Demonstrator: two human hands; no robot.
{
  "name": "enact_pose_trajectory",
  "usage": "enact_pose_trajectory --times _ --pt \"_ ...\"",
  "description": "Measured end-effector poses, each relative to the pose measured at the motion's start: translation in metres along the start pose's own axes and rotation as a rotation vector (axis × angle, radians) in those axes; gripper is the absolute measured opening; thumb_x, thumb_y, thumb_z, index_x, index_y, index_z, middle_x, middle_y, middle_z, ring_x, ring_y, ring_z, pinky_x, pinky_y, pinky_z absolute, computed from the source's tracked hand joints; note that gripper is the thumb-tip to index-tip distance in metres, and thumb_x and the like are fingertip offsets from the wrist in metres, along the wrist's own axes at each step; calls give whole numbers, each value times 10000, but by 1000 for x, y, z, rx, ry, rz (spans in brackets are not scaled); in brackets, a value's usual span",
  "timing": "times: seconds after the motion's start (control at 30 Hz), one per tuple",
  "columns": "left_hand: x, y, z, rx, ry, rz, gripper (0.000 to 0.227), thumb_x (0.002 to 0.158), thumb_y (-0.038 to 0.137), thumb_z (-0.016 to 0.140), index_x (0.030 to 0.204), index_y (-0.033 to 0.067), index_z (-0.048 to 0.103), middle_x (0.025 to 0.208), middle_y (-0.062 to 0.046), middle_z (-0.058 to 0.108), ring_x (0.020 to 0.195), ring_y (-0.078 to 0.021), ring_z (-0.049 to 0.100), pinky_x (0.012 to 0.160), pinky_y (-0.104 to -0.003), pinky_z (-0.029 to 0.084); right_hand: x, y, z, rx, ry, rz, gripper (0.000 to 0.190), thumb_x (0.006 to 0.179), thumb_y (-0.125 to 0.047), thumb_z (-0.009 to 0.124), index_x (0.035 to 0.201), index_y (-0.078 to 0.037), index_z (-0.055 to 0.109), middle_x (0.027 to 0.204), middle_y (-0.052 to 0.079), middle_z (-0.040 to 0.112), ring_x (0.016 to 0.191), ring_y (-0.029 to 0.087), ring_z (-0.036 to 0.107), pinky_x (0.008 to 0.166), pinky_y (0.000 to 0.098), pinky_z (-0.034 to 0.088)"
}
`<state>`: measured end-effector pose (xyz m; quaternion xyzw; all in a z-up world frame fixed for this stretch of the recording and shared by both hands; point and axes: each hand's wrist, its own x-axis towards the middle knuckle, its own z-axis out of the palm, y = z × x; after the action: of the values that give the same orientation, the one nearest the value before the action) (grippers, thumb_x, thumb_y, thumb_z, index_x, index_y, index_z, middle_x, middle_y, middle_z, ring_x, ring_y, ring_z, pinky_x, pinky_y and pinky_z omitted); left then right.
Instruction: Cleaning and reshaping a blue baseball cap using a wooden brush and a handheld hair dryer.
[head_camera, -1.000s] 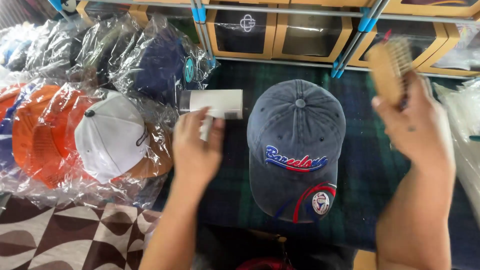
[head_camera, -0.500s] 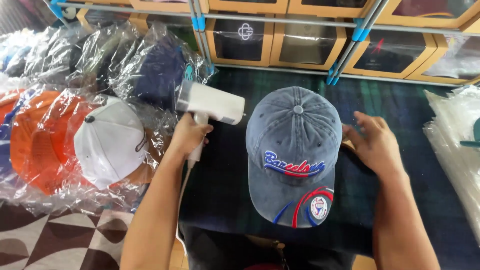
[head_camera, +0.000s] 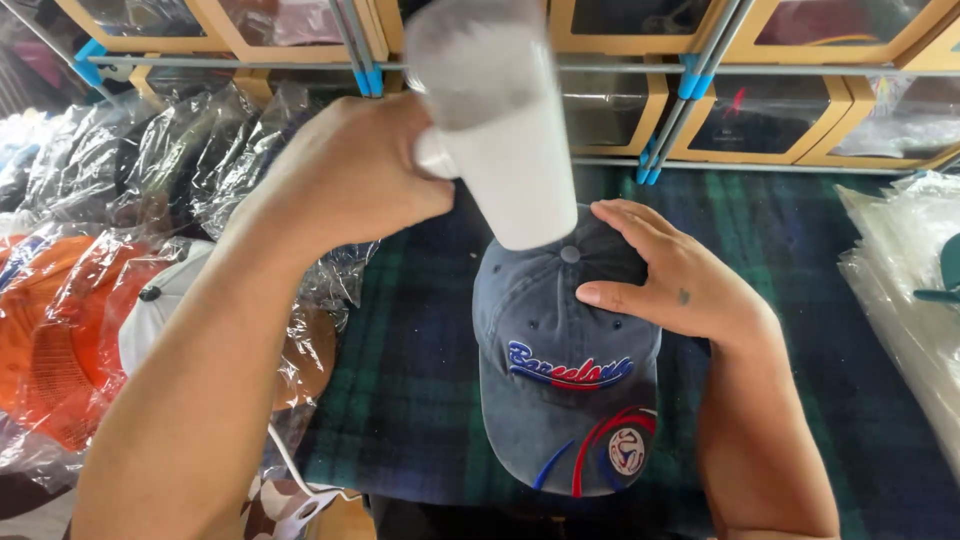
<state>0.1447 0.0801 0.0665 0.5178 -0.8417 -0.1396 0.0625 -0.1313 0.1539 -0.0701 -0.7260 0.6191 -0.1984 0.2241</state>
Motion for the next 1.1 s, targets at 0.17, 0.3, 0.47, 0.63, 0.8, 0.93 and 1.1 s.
enact_pose_trajectory --times 0.17,0.3,0.47,0.63,0.8,0.93,1.1 --pt "23 16 6 107 -16 116 366 825 328 651 1184 261 624 941 -23 721 917 -312 669 741 -479 537 2 -9 -3 36 -62 82 1020 811 -580 663 1612 -119 231 1692 56 266 1538 233 275 1208 421 238" --pt "30 45 -3 158 -101 136 483 856 454 679 1319 318 644 1246 -49 698 1187 -393 628 964 -618 522 2 -11 -2 100 -8 -18 984 792 -509 722 1595 -128 303 1631 81 394 1497 228 368 1180 409 284" --pt "61 39 16 266 20 310 467 814 469 725 1235 269 704 1051 -72 739 1023 -377 694 788 -550 576 5 -10 -1 66 -13 60 997 767 -556 716 1574 -116 329 1628 72 406 1507 223 355 1176 400 286" --pt "65 36 13 312 -37 311 397 841 405 733 1199 232 725 1005 -55 756 986 -333 705 813 -486 567 4 -21 -7 76 -69 199 1094 743 -602 713 1622 -169 228 1688 47 305 1555 228 268 1215 432 236" --pt "63 54 13 362 -22 305 486 848 456 718 1296 271 677 1090 -42 724 1048 -364 686 834 -562 584 3 -26 -7 149 -18 132 1147 701 -579 732 1615 -149 188 1690 48 306 1520 251 332 1143 423 331" --pt "68 55 15 372 -10 353 389 847 444 696 1198 277 716 995 -40 709 968 -362 690 725 -534 581 1 -24 -8 161 -5 129 1150 725 -542 748 1624 -150 148 1704 62 262 1536 250 296 1160 435 307" --pt "67 41 8 431 -51 243 406 877 393 690 1250 232 696 1053 -60 721 986 -353 692 791 -497 575 1 -23 -9 120 -86 199 1235 703 -649 692 1647 -162 61 1741 46 129 1589 236 148 1230 453 180"
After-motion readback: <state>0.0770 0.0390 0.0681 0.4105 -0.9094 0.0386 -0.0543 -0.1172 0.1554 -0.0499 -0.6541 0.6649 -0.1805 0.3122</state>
